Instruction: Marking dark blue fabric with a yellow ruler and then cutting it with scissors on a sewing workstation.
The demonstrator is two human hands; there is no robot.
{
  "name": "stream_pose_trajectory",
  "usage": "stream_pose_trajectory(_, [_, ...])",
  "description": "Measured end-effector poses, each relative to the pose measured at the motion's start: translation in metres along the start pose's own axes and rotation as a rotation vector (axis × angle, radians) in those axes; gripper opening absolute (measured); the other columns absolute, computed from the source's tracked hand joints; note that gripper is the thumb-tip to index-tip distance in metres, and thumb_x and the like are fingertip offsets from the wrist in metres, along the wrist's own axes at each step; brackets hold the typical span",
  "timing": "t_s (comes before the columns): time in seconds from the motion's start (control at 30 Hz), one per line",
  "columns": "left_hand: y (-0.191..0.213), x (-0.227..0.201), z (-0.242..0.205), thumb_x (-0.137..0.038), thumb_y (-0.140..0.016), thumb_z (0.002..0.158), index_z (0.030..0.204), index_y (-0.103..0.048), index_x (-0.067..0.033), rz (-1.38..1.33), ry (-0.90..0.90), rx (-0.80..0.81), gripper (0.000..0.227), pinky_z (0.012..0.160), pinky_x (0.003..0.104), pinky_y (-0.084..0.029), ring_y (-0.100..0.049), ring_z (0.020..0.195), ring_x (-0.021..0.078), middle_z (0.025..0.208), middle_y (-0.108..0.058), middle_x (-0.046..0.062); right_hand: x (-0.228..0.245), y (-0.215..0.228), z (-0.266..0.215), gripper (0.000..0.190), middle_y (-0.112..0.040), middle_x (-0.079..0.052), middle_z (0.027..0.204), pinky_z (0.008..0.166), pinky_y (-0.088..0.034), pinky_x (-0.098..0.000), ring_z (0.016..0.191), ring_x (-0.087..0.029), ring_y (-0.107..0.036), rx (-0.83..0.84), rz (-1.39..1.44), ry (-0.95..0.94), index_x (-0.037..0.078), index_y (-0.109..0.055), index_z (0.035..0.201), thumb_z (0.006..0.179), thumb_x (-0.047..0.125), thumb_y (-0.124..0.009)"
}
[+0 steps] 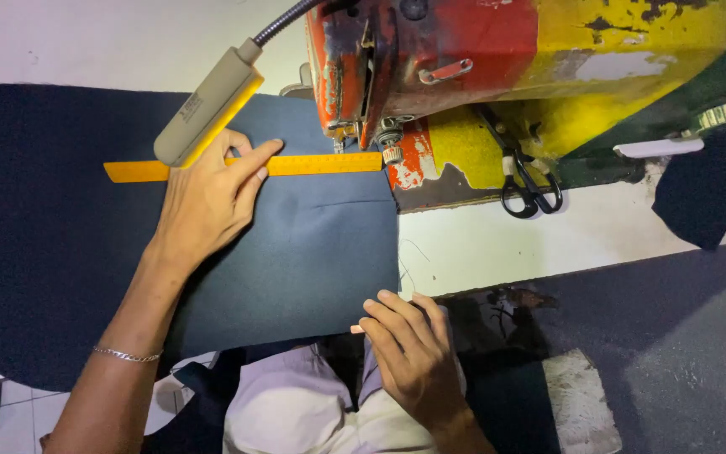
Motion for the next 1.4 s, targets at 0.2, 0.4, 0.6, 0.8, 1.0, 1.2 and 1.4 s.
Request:
stream_pose_trajectory(0.2, [-0.007, 0.005, 0.000, -0.009, -0.065, 0.104, 0.129, -0.076, -0.0098, -0.009, 0.007, 0.025, 0.027, 0.065, 0.040, -0.042, -0.057, 0.076, 0.0262, 0.108, -0.061, 0.009, 0.001, 0.007, 0.006, 0.012, -0.074, -0.010, 0.112, 0.100, -0.046, -0.0516, 0.113, -0.027, -0.069, -0.004, 0.049, -0.001, 0.005, -0.070, 0.101, 0.094, -0.002, -0.065])
stream_pose_trajectory(0.4, [-0.008, 0.005, 0.001, -0.008, -0.068, 0.104, 0.127, -0.076, -0.0091, -0.006, -0.012, -0.002, 0.024, 0.068, 0.039, -0.044, -0.055, 0.074, 0.0248, 0.108, -0.060, 0.008, -0.001, 0.006, 0.004, 0.010, -0.073, -0.010, 0.114, 0.100, -0.045, -0.0520, 0.115, -0.028, -0.068, 0.004, 0.067, 0.001, 0.005, -0.069, 0.103, 0.096, 0.001, -0.063])
stream_pose_trajectory(0.6, [-0.009, 0.004, -0.001, -0.009, -0.067, 0.106, 0.125, -0.075, -0.0095, 0.006, -0.022, -0.031, 0.021, 0.069, 0.040, -0.045, -0.058, 0.080, 0.0272, 0.107, -0.059, 0.008, -0.003, 0.010, 0.008, 0.010, -0.074, -0.009, 0.111, 0.103, -0.043, -0.0519, 0.113, -0.027, -0.069, -0.002, 0.123, -0.011, 0.006, -0.069, 0.103, 0.097, 0.001, -0.062])
stream_pose_trajectory(0.8, [-0.010, 0.006, -0.002, -0.013, -0.067, 0.105, 0.123, -0.077, -0.0148, 0.030, -0.007, -0.057, 0.021, 0.068, 0.043, -0.045, -0.059, 0.079, 0.0278, 0.107, -0.063, 0.004, -0.018, 0.012, 0.033, 0.012, -0.074, -0.007, 0.098, 0.092, -0.048, -0.0435, 0.088, -0.021, -0.069, -0.030, 0.238, 0.011, 0.003, -0.069, 0.107, 0.096, 0.003, -0.069])
stream_pose_trajectory(1.0, [-0.014, 0.010, -0.002, -0.019, -0.064, 0.104, 0.116, -0.077, -0.0148, 0.036, -0.068, -0.153, 0.019, 0.084, 0.046, -0.047, -0.064, 0.094, 0.0310, 0.106, -0.064, 0.009, -0.068, -0.042, 0.120, 0.014, -0.070, -0.005, 0.092, 0.079, -0.050, -0.0432, 0.086, -0.029, -0.069, -0.189, 0.172, 0.113, 0.008, -0.073, 0.113, 0.101, 0.013, -0.069])
stream_pose_trajectory(1.2, [-0.015, 0.011, -0.007, -0.022, -0.058, 0.106, 0.120, -0.074, -0.0217, 0.041, 0.023, -0.108, 0.022, 0.080, 0.043, -0.045, -0.060, 0.097, 0.0288, 0.105, -0.063, 0.003, -0.084, -0.080, 0.145, 0.013, -0.060, -0.003, 0.083, 0.072, -0.049, -0.0388, 0.082, -0.027, -0.063, -0.095, 0.002, 0.201, 0.012, -0.067, 0.111, 0.105, 0.021, -0.060])
stream_pose_trajectory(1.4, [-0.013, 0.010, -0.007, -0.024, -0.056, 0.107, 0.121, -0.073, -0.0246, 0.052, 0.036, -0.096, 0.021, 0.078, 0.043, -0.045, -0.058, 0.098, 0.0312, 0.100, -0.063, 0.003, -0.074, -0.076, 0.149, 0.010, -0.057, -0.002, 0.079, 0.072, -0.046, -0.0376, 0.080, -0.025, -0.060, -0.093, -0.115, 0.235, 0.013, -0.065, 0.094, 0.102, 0.019, -0.063])
Point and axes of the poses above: each hand's wrist, its own z-axis towards the middle knuckle, its own y-axis out of the back of the hand, x = y × z, the point moved 3 cm from there along z, towards the middle knuckle
